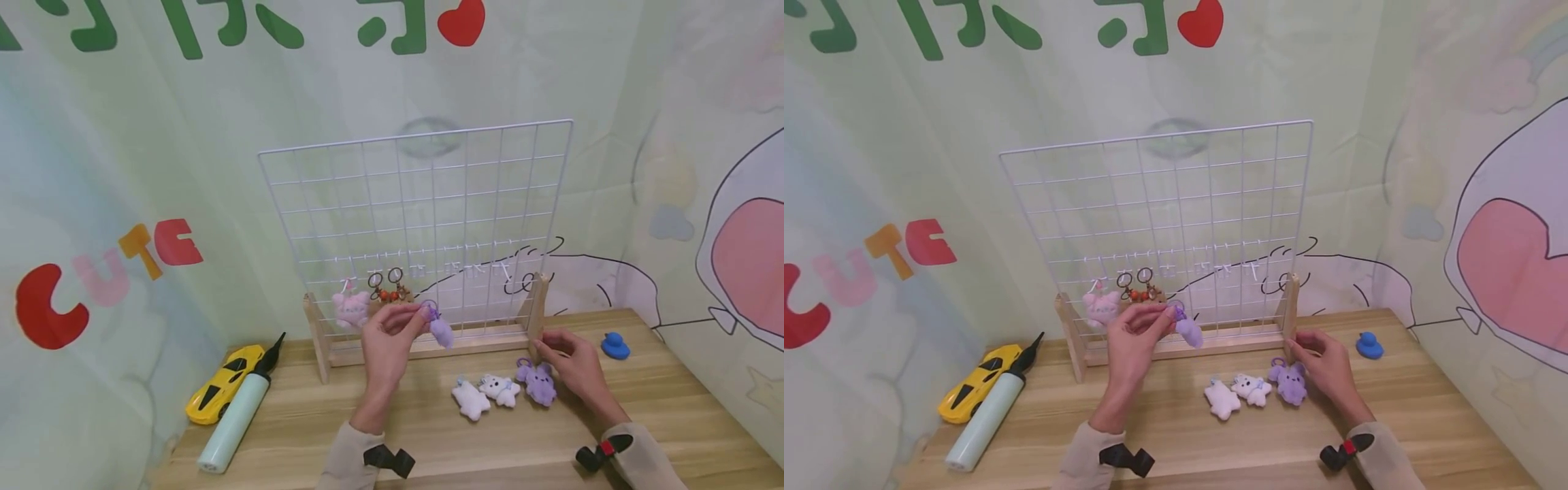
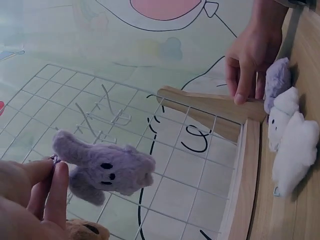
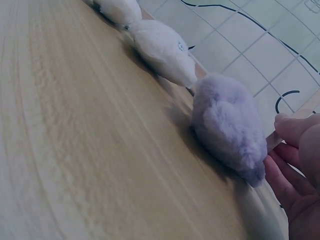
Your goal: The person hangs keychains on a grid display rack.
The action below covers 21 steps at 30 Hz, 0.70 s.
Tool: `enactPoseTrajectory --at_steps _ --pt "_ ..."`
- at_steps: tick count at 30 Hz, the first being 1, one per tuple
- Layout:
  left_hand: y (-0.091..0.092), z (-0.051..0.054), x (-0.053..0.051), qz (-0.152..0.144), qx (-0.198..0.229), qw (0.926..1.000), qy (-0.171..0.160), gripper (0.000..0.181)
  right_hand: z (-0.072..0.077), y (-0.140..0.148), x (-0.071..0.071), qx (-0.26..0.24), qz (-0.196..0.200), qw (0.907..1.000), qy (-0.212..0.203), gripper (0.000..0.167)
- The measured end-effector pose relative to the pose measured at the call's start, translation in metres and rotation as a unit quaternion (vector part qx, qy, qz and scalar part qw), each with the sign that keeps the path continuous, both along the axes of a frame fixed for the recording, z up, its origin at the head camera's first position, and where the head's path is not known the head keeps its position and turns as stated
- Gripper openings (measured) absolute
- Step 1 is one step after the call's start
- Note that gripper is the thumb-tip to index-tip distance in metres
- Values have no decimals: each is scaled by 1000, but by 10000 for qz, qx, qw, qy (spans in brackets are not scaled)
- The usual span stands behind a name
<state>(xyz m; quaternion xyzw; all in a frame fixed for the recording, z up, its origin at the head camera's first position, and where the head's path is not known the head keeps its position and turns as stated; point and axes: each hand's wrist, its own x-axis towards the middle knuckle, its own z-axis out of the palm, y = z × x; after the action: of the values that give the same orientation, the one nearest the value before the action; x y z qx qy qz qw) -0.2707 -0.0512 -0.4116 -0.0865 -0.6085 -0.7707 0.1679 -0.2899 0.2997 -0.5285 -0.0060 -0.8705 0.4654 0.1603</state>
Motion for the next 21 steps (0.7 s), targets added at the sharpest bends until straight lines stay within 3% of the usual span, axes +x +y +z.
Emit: enactPoseTrajectory --at_steps 8,15,21 --pt "11 13 -5 420 424 9971 476 23 -2 0 0 -21 34 9999 108 37" --pt "22 18 -8 595 899 9923 614 24 -3 0 1 -59 60 9998 152 36" --pt "27 20 -15 791 1050 9880 812 24 -2 0 -1 -119 48 9997 187 35"
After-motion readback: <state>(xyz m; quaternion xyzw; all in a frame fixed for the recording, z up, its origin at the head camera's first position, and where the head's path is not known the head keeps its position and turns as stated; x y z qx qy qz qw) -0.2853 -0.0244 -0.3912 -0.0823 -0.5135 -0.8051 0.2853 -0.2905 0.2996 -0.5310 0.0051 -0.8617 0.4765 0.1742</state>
